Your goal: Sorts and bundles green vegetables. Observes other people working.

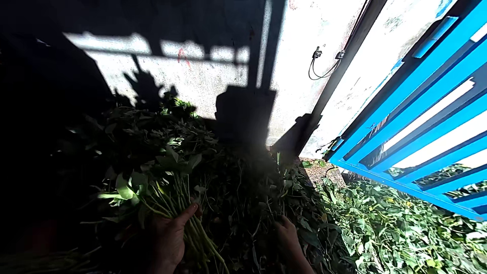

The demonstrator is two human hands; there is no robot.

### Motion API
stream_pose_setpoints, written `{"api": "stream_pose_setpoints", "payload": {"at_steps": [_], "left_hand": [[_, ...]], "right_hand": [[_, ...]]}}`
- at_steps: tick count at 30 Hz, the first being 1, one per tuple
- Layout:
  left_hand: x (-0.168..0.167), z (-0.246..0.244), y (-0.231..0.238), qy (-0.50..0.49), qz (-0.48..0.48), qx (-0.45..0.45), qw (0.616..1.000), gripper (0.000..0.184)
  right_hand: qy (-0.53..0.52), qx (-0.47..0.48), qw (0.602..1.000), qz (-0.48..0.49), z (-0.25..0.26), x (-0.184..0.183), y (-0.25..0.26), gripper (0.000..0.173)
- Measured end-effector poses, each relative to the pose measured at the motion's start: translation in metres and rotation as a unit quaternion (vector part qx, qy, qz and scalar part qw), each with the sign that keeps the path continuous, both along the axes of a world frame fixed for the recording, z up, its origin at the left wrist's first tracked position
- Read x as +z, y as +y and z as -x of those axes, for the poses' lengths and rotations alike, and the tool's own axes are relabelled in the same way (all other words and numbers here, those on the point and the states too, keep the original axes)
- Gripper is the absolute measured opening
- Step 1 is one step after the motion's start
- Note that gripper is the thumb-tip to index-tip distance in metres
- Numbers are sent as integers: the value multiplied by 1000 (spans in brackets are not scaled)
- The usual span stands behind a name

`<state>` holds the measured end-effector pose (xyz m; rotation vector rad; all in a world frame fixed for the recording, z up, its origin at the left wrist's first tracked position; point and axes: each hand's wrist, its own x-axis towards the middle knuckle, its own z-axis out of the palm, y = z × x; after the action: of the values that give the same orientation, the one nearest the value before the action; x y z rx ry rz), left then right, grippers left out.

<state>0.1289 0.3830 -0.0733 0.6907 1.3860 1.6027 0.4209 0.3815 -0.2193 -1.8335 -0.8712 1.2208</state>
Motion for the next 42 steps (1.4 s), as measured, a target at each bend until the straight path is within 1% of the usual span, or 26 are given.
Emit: {"api": "stream_pose_setpoints", "payload": {"at_steps": [3,5,8,11,14,16,18,22,24,27,29,31,33,34,36,38,40,42], "left_hand": [[-8,-5,-1,20,21,-9,1000,29],[-13,-7,0,25,35,-18,999,33],[-18,-10,0,26,50,-40,998,35],[-23,-13,0,21,50,-73,996,33],[-20,-11,1,16,39,-91,995,36],[-15,-10,1,21,21,-80,996,41],[-11,-9,1,20,0,-70,997,43],[-9,-2,1,18,-27,-97,995,37],[-8,-1,1,27,-22,-113,993,36],[-4,1,-2,35,-11,-155,987,40],[-4,0,-4,49,-5,-172,984,38],[-4,-1,-4,58,1,-181,982,38],[-6,-5,-6,58,-3,-189,980,37],[-7,-7,-6,60,-6,-188,980,37],[-6,-8,-6,58,-17,-176,982,38],[-4,-9,-6,55,-19,-155,986,38],[-3,-7,-6,55,-18,-146,988,39],[-4,-6,-7,61,-18,-160,985,39]], "right_hand": [[131,-54,986,-85,22,12,-16,24],[196,-49,973,-116,36,19,-23,25],[230,8,962,-145,57,26,-30,26],[254,83,947,-179,79,41,-38,24],[260,163,930,-204,97,53,-42,23],[248,195,926,-208,105,56,-45,23],[232,213,926,-208,108,56,-47,24],[196,257,922,-214,105,56,-48,25],[190,267,921,-213,104,59,-48,25],[197,274,920,-198,101,65,-48,25],[199,288,916,-195,101,68,-47,24],[207,296,912,-194,105,72,-42,27],[228,278,913,-193,115,80,-38,36],[231,248,921,-193,123,84,-37,39],[209,162,943,-202,139,89,-38,35],[186,94,956,-209,150,89,-40,31],[186,66,956,-216,154,88,-42,30],[203,70,950,-225,154,92,-43,39]]}}
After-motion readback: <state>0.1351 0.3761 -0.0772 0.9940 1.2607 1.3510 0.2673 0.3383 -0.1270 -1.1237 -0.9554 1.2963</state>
